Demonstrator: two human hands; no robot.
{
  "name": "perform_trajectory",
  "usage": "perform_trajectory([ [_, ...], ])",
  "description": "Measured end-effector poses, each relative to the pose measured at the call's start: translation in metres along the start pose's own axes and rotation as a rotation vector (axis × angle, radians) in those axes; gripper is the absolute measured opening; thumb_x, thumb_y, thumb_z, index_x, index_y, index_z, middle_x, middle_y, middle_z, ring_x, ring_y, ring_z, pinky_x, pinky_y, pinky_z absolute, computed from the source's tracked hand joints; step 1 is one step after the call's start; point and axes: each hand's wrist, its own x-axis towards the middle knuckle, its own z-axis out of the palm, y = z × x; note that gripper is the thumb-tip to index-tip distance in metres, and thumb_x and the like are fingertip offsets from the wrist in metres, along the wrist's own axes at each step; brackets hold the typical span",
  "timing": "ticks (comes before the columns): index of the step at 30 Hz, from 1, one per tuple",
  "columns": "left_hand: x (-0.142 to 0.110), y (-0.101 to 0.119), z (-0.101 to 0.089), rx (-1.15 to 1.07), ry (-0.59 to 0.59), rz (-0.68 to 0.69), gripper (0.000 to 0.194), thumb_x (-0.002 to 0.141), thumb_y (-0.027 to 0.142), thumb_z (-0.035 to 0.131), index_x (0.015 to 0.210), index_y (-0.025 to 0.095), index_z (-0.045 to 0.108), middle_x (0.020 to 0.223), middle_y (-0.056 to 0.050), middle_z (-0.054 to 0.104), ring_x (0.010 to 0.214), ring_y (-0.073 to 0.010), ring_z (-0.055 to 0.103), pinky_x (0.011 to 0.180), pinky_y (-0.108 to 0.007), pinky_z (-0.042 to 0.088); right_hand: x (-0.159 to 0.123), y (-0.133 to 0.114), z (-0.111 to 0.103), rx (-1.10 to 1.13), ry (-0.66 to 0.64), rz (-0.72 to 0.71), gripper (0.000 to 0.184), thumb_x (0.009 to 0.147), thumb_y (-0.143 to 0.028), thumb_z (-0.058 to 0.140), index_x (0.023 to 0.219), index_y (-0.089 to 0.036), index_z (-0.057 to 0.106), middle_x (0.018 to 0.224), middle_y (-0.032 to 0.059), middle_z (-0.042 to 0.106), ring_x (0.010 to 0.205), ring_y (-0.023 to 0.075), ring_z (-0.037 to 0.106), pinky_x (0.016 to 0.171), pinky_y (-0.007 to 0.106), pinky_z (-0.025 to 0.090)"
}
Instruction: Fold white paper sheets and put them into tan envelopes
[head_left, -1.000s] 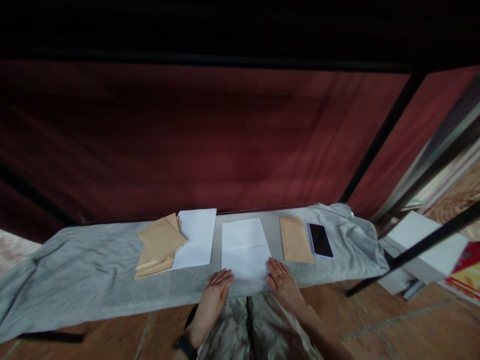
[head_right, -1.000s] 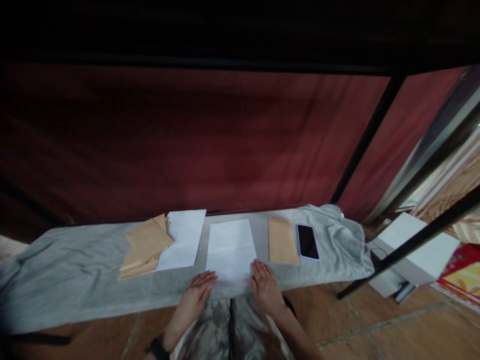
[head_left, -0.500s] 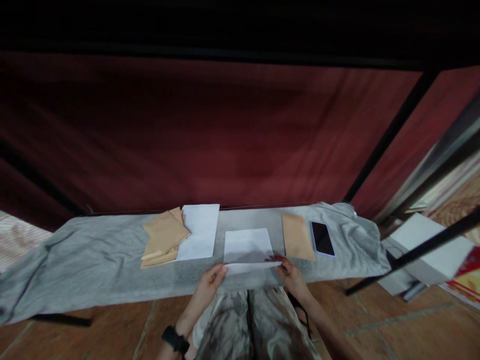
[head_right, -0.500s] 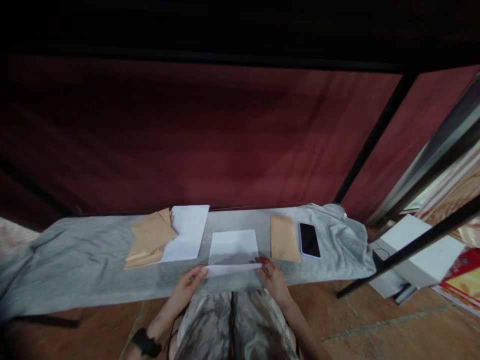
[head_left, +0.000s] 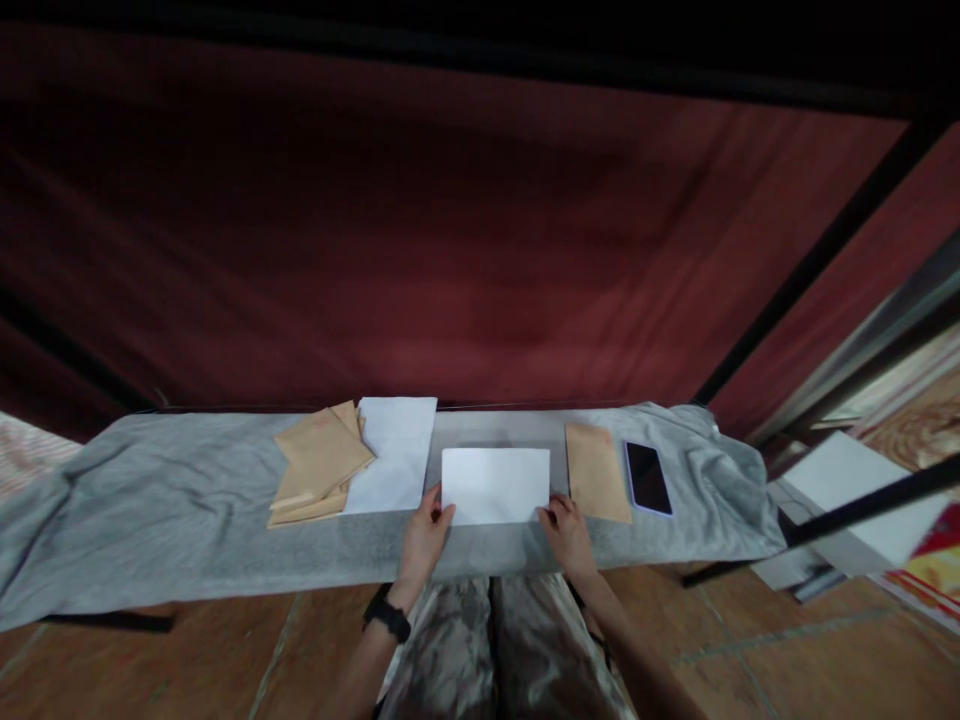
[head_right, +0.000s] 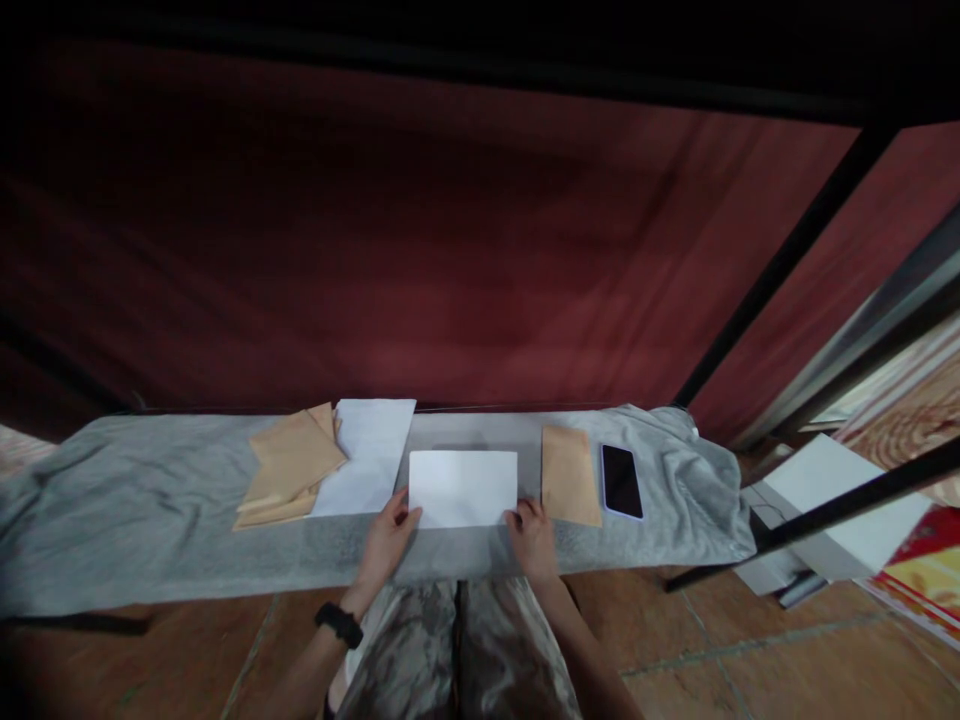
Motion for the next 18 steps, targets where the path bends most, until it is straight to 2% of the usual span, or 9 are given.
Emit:
perform_trajectory([
  [4, 0.003, 0.005, 0.003, 0.097, -0.017, -0.028, 0.054, 0.089, 0.026, 0.059, 0.141, 0.017, 0.052, 0.084, -0.001, 0.072, 0.071, -0.0182, 0.067, 0.070, -0.029, 0.050, -0.001, -0.004, 0.006, -0.100, 0.053, 0.010, 0.025, 0.098, -0.029, 0.045, 0.095, -0.020, 0.069, 0.106, 0.0125, 0.070, 0.102, 0.0272, 0.065, 0.092, 0.040, 0.052],
  [11, 0.005, 0.010, 0.007, 0.179, -0.023, 0.006, 0.055, 0.089, 0.021, 0.056, 0.143, 0.015, 0.050, 0.086, -0.003, 0.070, 0.075, -0.0191, 0.068, 0.074, -0.030, 0.052, -0.004, -0.011, 0.009, -0.216, 0.042, 0.015, 0.024, 0.100, -0.030, 0.042, 0.101, -0.021, 0.064, 0.110, 0.0133, 0.066, 0.106, 0.0290, 0.061, 0.092, 0.043, 0.049],
  [18, 0.000, 0.015, 0.008, 0.352, 0.006, 0.062, 0.052, 0.090, 0.019, 0.053, 0.142, 0.015, 0.052, 0.119, -0.014, 0.067, 0.093, -0.0235, 0.069, 0.087, -0.036, 0.056, -0.006, -0.012, 0.010, -0.274, 0.071, 0.036, 0.025, 0.101, -0.033, 0.040, 0.106, -0.021, 0.061, 0.111, 0.0139, 0.065, 0.102, 0.0292, 0.060, 0.090, 0.043, 0.049],
])
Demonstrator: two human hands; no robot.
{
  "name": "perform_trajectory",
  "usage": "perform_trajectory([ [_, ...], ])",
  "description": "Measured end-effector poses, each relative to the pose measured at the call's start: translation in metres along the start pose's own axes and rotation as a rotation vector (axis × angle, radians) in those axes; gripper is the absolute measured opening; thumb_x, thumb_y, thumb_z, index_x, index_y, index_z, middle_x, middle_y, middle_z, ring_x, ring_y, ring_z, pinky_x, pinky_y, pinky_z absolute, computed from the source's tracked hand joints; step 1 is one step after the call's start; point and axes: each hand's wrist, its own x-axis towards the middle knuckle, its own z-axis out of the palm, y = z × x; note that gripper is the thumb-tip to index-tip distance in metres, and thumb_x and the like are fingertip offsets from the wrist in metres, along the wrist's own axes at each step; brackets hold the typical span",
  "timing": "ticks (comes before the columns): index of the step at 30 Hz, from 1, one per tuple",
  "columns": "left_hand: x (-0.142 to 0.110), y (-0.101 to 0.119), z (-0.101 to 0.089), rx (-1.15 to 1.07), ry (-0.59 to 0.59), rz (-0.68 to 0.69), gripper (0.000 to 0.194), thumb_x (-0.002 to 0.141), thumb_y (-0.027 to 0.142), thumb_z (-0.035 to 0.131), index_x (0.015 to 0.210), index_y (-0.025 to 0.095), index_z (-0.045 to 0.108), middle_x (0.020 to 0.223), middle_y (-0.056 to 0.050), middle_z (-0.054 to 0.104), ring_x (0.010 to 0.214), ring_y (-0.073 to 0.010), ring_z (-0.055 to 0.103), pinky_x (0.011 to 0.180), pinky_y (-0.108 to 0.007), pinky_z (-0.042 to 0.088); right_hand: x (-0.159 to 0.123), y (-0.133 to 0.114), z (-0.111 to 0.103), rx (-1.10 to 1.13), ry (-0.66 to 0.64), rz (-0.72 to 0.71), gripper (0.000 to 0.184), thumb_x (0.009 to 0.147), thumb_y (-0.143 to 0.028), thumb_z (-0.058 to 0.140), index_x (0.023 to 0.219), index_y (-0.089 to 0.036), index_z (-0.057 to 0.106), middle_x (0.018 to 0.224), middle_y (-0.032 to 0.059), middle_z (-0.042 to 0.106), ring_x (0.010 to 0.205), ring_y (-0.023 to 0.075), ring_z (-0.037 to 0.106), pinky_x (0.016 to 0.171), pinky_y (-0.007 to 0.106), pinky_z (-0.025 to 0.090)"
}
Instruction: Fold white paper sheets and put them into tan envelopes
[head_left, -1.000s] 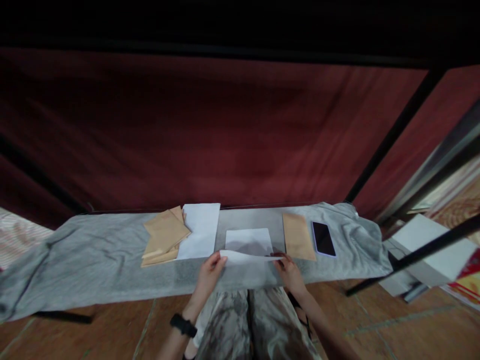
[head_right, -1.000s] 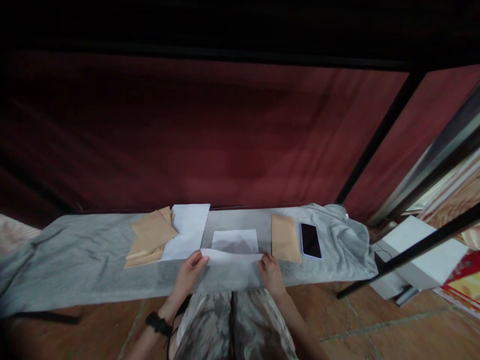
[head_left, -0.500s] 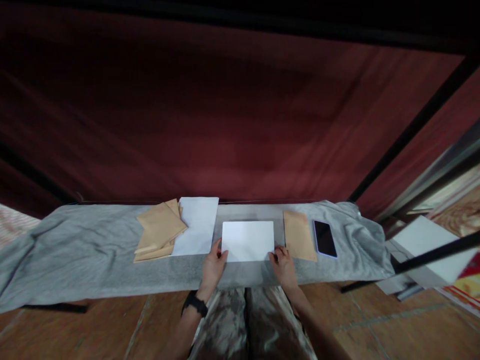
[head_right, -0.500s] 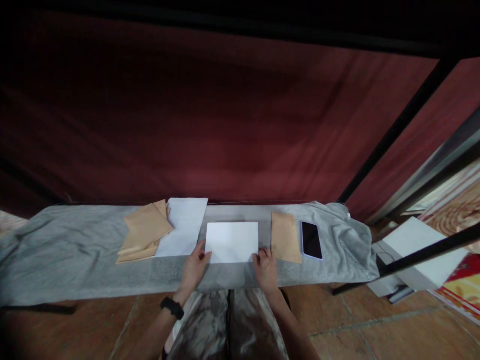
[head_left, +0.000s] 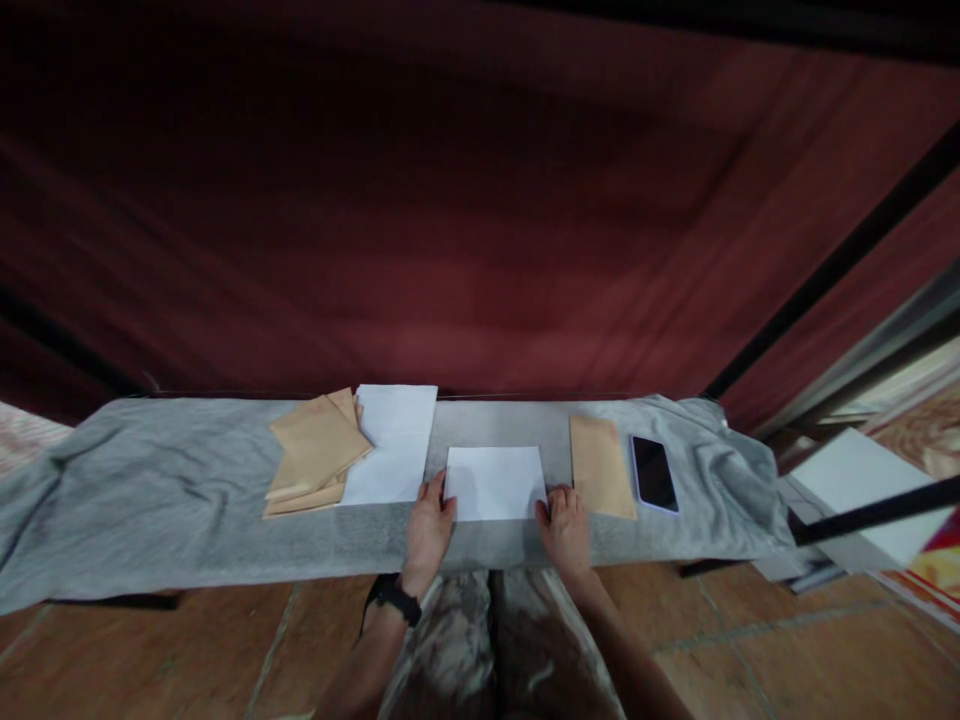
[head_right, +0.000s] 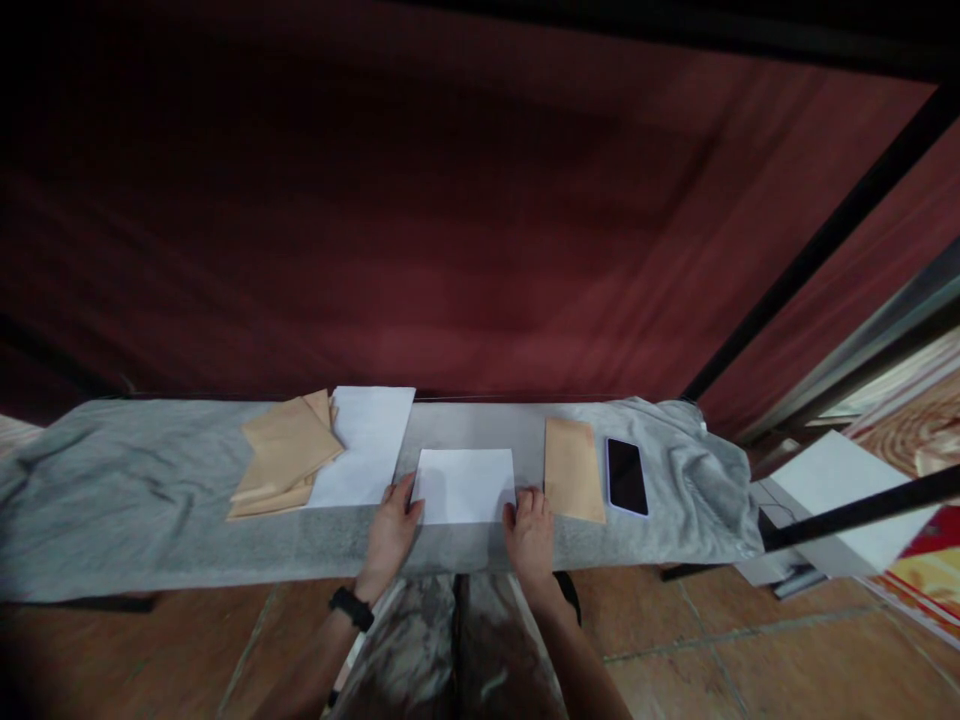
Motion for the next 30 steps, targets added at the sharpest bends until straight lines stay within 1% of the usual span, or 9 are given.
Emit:
perform_trajectory([
  [3, -0.005, 0.006, 0.000, 0.182, 0.032, 0.062, 0.050, 0.092, 0.017, 0.049, 0.141, 0.017, 0.054, 0.129, -0.015, 0.063, 0.105, -0.0262, 0.067, 0.095, -0.040, 0.054, 0.001, -0.002, -0.001, -0.006, -0.002, 0.007, 0.031, 0.101, -0.031, 0.040, 0.121, -0.017, 0.059, 0.127, 0.0182, 0.061, 0.112, 0.0319, 0.058, 0.094, 0.046, 0.047],
  [6, -0.009, 0.018, 0.010, 0.315, 0.050, 0.191, 0.048, 0.095, 0.019, 0.043, 0.142, 0.019, 0.055, 0.142, -0.016, 0.057, 0.128, -0.0298, 0.057, 0.109, -0.046, 0.045, 0.008, -0.014, 0.001, 0.040, 0.004, -0.019, 0.039, 0.102, -0.030, 0.037, 0.134, -0.016, 0.055, 0.140, 0.0185, 0.057, 0.121, 0.0325, 0.055, 0.100, 0.049, 0.044],
  [8, -0.010, 0.028, 0.024, 0.329, 0.002, 0.299, 0.049, 0.099, 0.024, 0.039, 0.146, 0.018, 0.051, 0.154, -0.015, 0.048, 0.141, -0.0307, 0.045, 0.116, -0.050, 0.038, 0.016, -0.030, 0.007, 0.123, -0.007, -0.062, 0.044, 0.104, -0.032, 0.033, 0.141, -0.016, 0.052, 0.144, 0.0171, 0.056, 0.127, 0.0306, 0.053, 0.104, 0.050, 0.044],
  [11, -0.011, 0.038, 0.050, 0.329, -0.117, 0.404, 0.053, 0.098, 0.022, 0.038, 0.150, 0.014, 0.045, 0.159, -0.014, 0.042, 0.151, -0.0293, 0.032, 0.122, -0.053, 0.027, 0.026, -0.058, 0.022, 0.242, -0.116, -0.165, 0.051, 0.107, -0.033, 0.024, 0.144, -0.013, 0.052, 0.148, 0.0146, 0.056, 0.136, 0.0228, 0.049, 0.112, 0.042, 0.042],
  [13, -0.011, 0.039, 0.063, 0.335, -0.160, 0.424, 0.057, 0.096, 0.016, 0.036, 0.152, 0.013, 0.042, 0.159, -0.013, 0.042, 0.152, -0.0263, 0.029, 0.124, -0.051, 0.024, 0.028, -0.071, 0.032, 0.230, -0.194, -0.197, 0.055, 0.108, -0.033, 0.018, 0.145, -0.013, 0.053, 0.150, 0.0127, 0.054, 0.140, 0.0209, 0.047, 0.116, 0.041, 0.039],
  [15, -0.010, 0.037, 0.069, 0.358, -0.166, 0.408, 0.059, 0.095, 0.013, 0.032, 0.153, 0.013, 0.040, 0.160, -0.013, 0.040, 0.153, -0.0240, 0.028, 0.126, -0.047, 0.023, 0.026, -0.075, 0.040, 0.170, -0.231, -0.206, 0.056, 0.108, -0.033, 0.018, 0.148, -0.012, 0.051, 0.152, 0.0128, 0.052, 0.144, 0.0213, 0.044, 0.119, 0.044, 0.034],
  [19, -0.007, 0.027, 0.062, 0.434, -0.138, 0.346, 0.057, 0.099, 0.021, 0.028, 0.154, 0.007, 0.037, 0.163, -0.015, 0.033, 0.153, -0.0244, 0.027, 0.126, -0.045, 0.024, 0.017, -0.061, 0.045, 0.042, -0.165, -0.225, 0.054, 0.108, -0.037, 0.025, 0.152, -0.013, 0.044, 0.157, 0.0133, 0.045, 0.146, 0.0238, 0.040, 0.122, 0.047, 0.027],
  [24, -0.004, 0.011, 0.045, 0.493, -0.058, 0.281, 0.060, 0.103, 0.035, 0.028, 0.155, 0.006, 0.035, 0.162, -0.016, 0.034, 0.153, -0.0256, 0.028, 0.125, -0.046, 0.026, 0.011, -0.037, 0.043, -0.054, -0.032, -0.241, 0.055, 0.108, -0.039, 0.030, 0.153, -0.010, 0.043, 0.155, 0.0162, 0.046, 0.144, 0.0272, 0.043, 0.120, 0.046, 0.028],
  [30, -0.008, -0.001, 0.039, 0.460, 0.061, 0.252, 0.061, 0.104, 0.039, 0.029, 0.153, 0.003, 0.038, 0.158, -0.019, 0.040, 0.150, -0.0274, 0.035, 0.122, -0.046, 0.031, 0.008, -0.016, 0.037, -0.127, -0.031, -0.195, 0.059, 0.108, -0.043, 0.028, 0.154, -0.007, 0.040, 0.156, 0.0174, 0.044, 0.141, 0.0304, 0.046, 0.118, 0.047, 0.030],
])
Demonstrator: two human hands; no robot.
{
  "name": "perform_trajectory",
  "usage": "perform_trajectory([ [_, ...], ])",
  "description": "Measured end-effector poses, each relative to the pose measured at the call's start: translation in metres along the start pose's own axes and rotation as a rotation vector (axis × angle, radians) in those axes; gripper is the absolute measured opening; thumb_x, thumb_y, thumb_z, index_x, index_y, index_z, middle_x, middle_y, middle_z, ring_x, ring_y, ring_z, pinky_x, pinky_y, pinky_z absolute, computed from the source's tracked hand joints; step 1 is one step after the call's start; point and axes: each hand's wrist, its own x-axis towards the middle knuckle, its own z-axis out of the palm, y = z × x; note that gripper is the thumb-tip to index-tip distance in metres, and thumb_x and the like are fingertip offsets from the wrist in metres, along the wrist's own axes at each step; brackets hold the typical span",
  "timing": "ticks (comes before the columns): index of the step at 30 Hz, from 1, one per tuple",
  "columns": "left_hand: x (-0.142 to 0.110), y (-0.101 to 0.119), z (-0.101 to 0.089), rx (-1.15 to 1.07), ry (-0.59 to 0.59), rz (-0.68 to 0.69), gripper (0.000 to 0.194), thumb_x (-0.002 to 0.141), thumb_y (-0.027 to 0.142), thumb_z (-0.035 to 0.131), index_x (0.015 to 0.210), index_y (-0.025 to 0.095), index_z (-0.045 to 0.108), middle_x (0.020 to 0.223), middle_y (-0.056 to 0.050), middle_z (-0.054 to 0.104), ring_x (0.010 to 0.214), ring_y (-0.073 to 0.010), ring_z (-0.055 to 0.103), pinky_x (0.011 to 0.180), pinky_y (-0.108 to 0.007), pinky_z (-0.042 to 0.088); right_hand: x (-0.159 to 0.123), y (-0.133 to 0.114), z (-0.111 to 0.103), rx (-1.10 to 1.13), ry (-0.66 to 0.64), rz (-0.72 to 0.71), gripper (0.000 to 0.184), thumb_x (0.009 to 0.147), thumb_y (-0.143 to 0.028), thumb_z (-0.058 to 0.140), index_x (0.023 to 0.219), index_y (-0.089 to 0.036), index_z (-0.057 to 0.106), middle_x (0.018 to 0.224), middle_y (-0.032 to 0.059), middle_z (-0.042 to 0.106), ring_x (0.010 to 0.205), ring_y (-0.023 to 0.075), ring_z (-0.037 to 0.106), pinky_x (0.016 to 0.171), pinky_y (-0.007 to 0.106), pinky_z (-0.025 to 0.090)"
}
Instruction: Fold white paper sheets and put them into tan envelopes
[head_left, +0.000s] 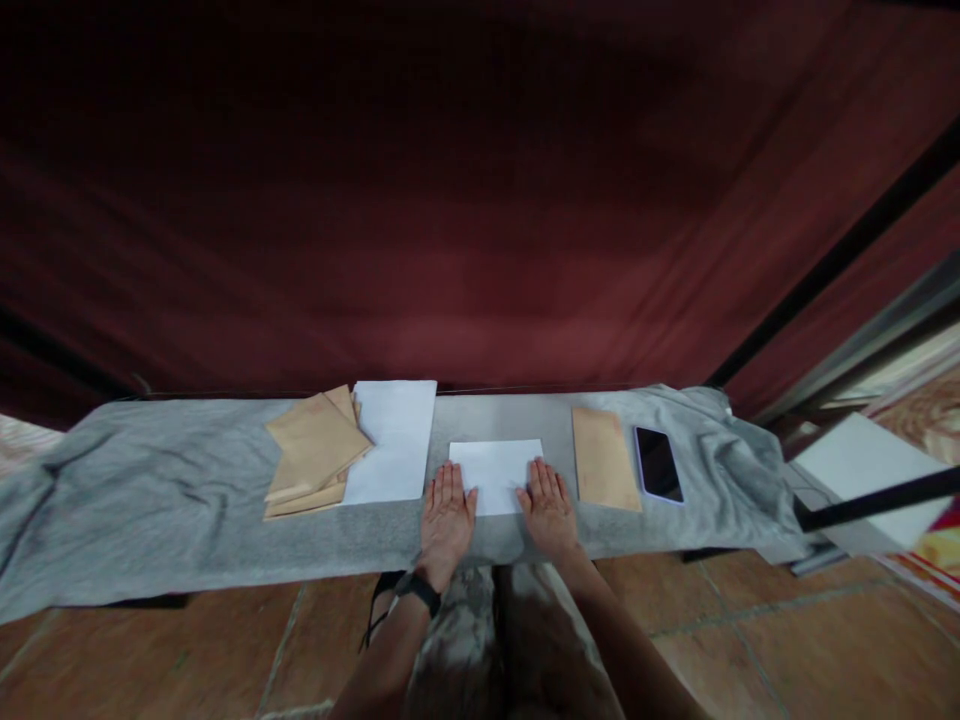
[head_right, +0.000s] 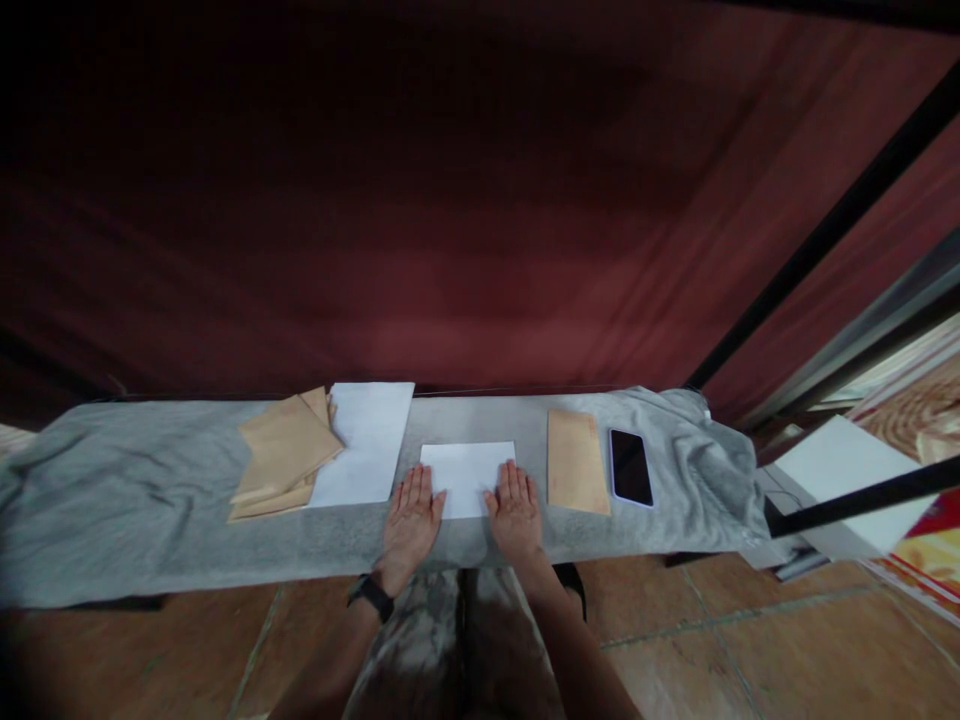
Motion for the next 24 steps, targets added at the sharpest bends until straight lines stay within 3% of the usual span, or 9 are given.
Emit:
perform_trajectory([
  [7, -0.009, -0.004, 0.004, 0.010, 0.080, -0.066, 0.060, 0.104, 0.036, 0.029, 0.151, 0.002, 0.040, 0.155, -0.023, 0.045, 0.145, -0.0310, 0.042, 0.119, -0.049, 0.037, -0.007, 0.010, -0.006, -0.019, -0.005, 0.060, 0.062, 0.107, -0.044, 0.028, 0.155, -0.005, 0.038, 0.155, 0.0190, 0.045, 0.143, 0.0312, 0.044, 0.118, 0.047, 0.031],
  [11, -0.010, 0.008, -0.001, -0.001, 0.098, -0.067, 0.060, 0.103, 0.033, 0.029, 0.152, -0.001, 0.038, 0.157, -0.024, 0.040, 0.149, -0.0314, 0.036, 0.122, -0.049, 0.032, -0.007, 0.008, -0.005, -0.019, -0.006, 0.072, 0.060, 0.107, -0.041, 0.030, 0.154, -0.006, 0.039, 0.156, 0.0192, 0.045, 0.143, 0.0309, 0.043, 0.118, 0.048, 0.030],
  [17, -0.003, 0.048, 0.001, -0.082, -0.020, 0.155, 0.059, 0.103, 0.031, 0.030, 0.156, 0.007, 0.032, 0.162, -0.015, 0.035, 0.154, -0.0249, 0.026, 0.126, -0.047, 0.026, -0.007, 0.005, -0.009, -0.014, 0.008, 0.065, 0.057, 0.107, -0.037, 0.032, 0.153, -0.005, 0.039, 0.156, 0.0201, 0.044, 0.144, 0.0307, 0.042, 0.119, 0.049, 0.030],
  [24, 0.003, 0.054, 0.013, -0.067, -0.090, 0.144, 0.057, 0.103, 0.030, 0.027, 0.154, 0.006, 0.036, 0.161, -0.017, 0.036, 0.153, -0.0255, 0.028, 0.124, -0.048, 0.028, -0.001, -0.001, -0.019, 0.024, -0.039, 0.113, 0.056, 0.107, -0.035, 0.032, 0.154, -0.006, 0.039, 0.156, 0.0188, 0.044, 0.147, 0.0292, 0.038, 0.121, 0.048, 0.027],
])
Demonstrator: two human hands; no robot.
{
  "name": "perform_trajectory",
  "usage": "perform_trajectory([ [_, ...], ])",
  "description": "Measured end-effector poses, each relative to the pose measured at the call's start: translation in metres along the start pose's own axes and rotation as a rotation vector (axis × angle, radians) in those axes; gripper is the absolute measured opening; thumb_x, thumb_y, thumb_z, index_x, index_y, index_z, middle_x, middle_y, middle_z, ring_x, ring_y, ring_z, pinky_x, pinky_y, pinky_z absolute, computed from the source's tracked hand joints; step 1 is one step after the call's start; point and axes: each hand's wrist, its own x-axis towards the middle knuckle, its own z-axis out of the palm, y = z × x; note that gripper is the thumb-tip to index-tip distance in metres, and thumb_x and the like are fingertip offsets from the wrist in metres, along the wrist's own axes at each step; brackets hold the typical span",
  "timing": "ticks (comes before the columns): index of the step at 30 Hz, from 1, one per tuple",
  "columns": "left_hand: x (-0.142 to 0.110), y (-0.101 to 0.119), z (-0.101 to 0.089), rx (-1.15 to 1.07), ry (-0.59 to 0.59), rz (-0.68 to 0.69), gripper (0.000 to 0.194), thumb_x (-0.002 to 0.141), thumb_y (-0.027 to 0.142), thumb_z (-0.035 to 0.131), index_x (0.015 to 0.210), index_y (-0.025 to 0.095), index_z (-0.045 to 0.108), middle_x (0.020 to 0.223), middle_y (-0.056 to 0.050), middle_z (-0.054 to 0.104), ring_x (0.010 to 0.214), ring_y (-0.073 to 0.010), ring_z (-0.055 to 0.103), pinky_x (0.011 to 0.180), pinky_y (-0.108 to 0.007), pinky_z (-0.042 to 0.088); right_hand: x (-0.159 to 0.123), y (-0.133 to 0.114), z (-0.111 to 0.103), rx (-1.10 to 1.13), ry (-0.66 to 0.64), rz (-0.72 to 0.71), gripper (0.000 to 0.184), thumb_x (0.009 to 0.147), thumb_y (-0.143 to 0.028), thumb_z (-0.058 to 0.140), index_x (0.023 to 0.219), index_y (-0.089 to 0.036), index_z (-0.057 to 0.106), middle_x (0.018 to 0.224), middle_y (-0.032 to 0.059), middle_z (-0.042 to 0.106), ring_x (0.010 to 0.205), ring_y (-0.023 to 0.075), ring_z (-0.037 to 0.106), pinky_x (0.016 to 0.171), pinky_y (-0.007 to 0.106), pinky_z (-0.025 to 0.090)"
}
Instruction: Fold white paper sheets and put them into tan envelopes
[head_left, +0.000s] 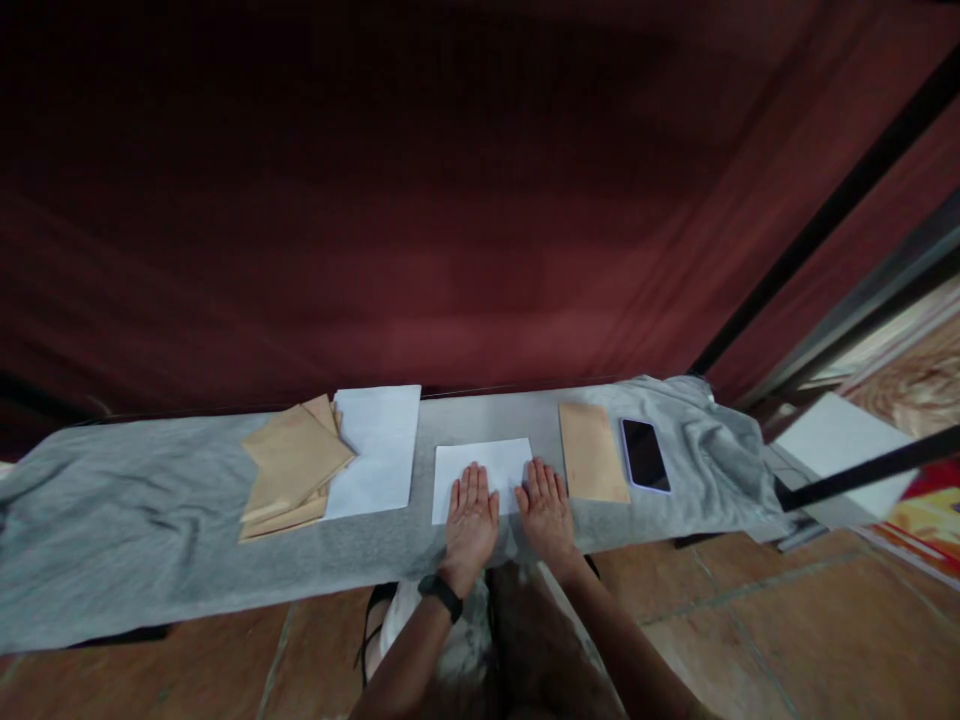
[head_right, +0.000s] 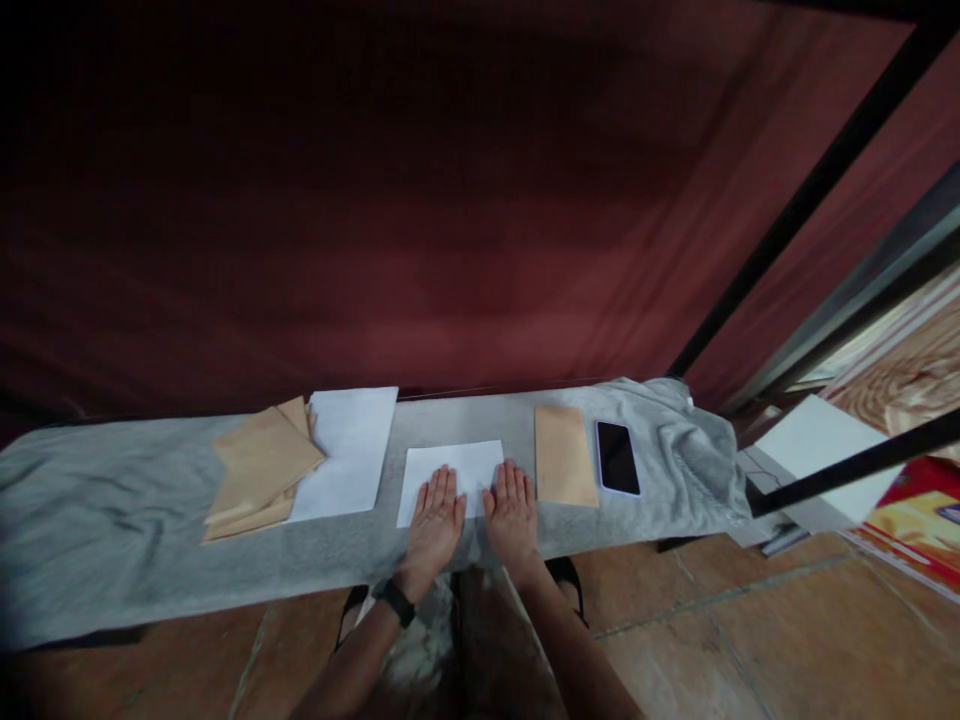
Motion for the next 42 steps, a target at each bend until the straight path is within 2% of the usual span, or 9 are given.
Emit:
perform_trajectory([
  [5, 0.017, -0.006, -0.007, 0.020, -0.050, 0.034, 0.057, 0.100, 0.023, 0.027, 0.153, 0.005, 0.038, 0.161, -0.016, 0.037, 0.153, -0.0256, 0.028, 0.125, -0.047, 0.026, 0.022, -0.031, -0.004, 0.109, -0.112, -0.043, 0.055, 0.108, -0.035, 0.024, 0.154, -0.010, 0.041, 0.161, 0.0123, 0.037, 0.151, 0.0259, 0.030, 0.124, 0.047, 0.021],
  [8, 0.031, -0.011, -0.009, 0.034, -0.095, 0.060, 0.057, 0.098, 0.018, 0.030, 0.154, 0.008, 0.038, 0.163, -0.014, 0.035, 0.153, -0.0257, 0.026, 0.125, -0.047, 0.026, 0.039, -0.051, 0.001, 0.183, -0.209, -0.072, 0.055, 0.109, -0.035, 0.019, 0.153, -0.015, 0.044, 0.160, 0.0099, 0.041, 0.150, 0.0226, 0.034, 0.124, 0.045, 0.021],
  [11, 0.043, -0.018, -0.008, 0.038, -0.131, 0.059, 0.058, 0.097, 0.019, 0.032, 0.154, 0.009, 0.038, 0.163, -0.014, 0.034, 0.153, -0.0262, 0.026, 0.124, -0.048, 0.027, 0.053, -0.058, 0.009, 0.196, -0.266, -0.076, 0.054, 0.109, -0.036, 0.020, 0.153, -0.015, 0.044, 0.158, 0.0100, 0.043, 0.149, 0.0223, 0.035, 0.123, 0.045, 0.023],
  [14, 0.051, -0.026, -0.005, 0.046, -0.127, 0.039, 0.058, 0.097, 0.019, 0.029, 0.154, 0.007, 0.038, 0.162, -0.015, 0.035, 0.153, -0.0258, 0.026, 0.124, -0.048, 0.027, 0.060, -0.054, 0.019, 0.164, -0.248, -0.100, 0.054, 0.109, -0.038, 0.024, 0.151, -0.014, 0.046, 0.158, 0.0101, 0.043, 0.149, 0.0239, 0.036, 0.124, 0.046, 0.023],
  [19, 0.060, -0.036, -0.001, 0.047, -0.051, -0.033, 0.058, 0.099, 0.023, 0.027, 0.154, 0.007, 0.039, 0.160, -0.016, 0.038, 0.153, -0.0243, 0.028, 0.124, -0.047, 0.025, 0.065, -0.040, 0.032, 0.099, -0.120, -0.109, 0.053, 0.108, -0.039, 0.030, 0.150, -0.012, 0.047, 0.157, 0.0129, 0.044, 0.146, 0.0256, 0.041, 0.122, 0.047, 0.027],
  [26, 0.059, -0.046, 0.001, 0.062, 0.007, -0.132, 0.060, 0.101, 0.030, 0.029, 0.153, 0.003, 0.038, 0.160, -0.018, 0.038, 0.152, -0.0257, 0.031, 0.125, -0.045, 0.024, 0.067, -0.019, 0.041, 0.063, 0.033, -0.043, 0.058, 0.107, -0.041, 0.027, 0.151, -0.007, 0.044, 0.153, 0.0195, 0.047, 0.142, 0.0310, 0.046, 0.118, 0.052, 0.031],
  [35, 0.048, -0.046, 0.001, 0.043, 0.059, -0.241, 0.062, 0.100, 0.031, 0.030, 0.152, -0.002, 0.037, 0.158, -0.023, 0.037, 0.151, -0.0297, 0.031, 0.123, -0.049, 0.027, 0.060, -0.004, 0.041, 0.047, 0.103, 0.088, 0.064, 0.107, -0.042, 0.022, 0.150, 0.000, 0.044, 0.153, 0.0255, 0.045, 0.141, 0.0338, 0.046, 0.117, 0.055, 0.033],
  [42, 0.033, -0.046, -0.007, 0.034, 0.088, -0.248, 0.061, 0.099, 0.030, 0.032, 0.151, -0.001, 0.040, 0.157, -0.024, 0.039, 0.150, -0.0313, 0.033, 0.122, -0.051, 0.029, 0.053, 0.001, 0.031, 0.057, 0.120, 0.167, 0.062, 0.107, -0.038, 0.022, 0.148, 0.002, 0.046, 0.151, 0.0281, 0.046, 0.141, 0.0347, 0.046, 0.114, 0.056, 0.037],
])
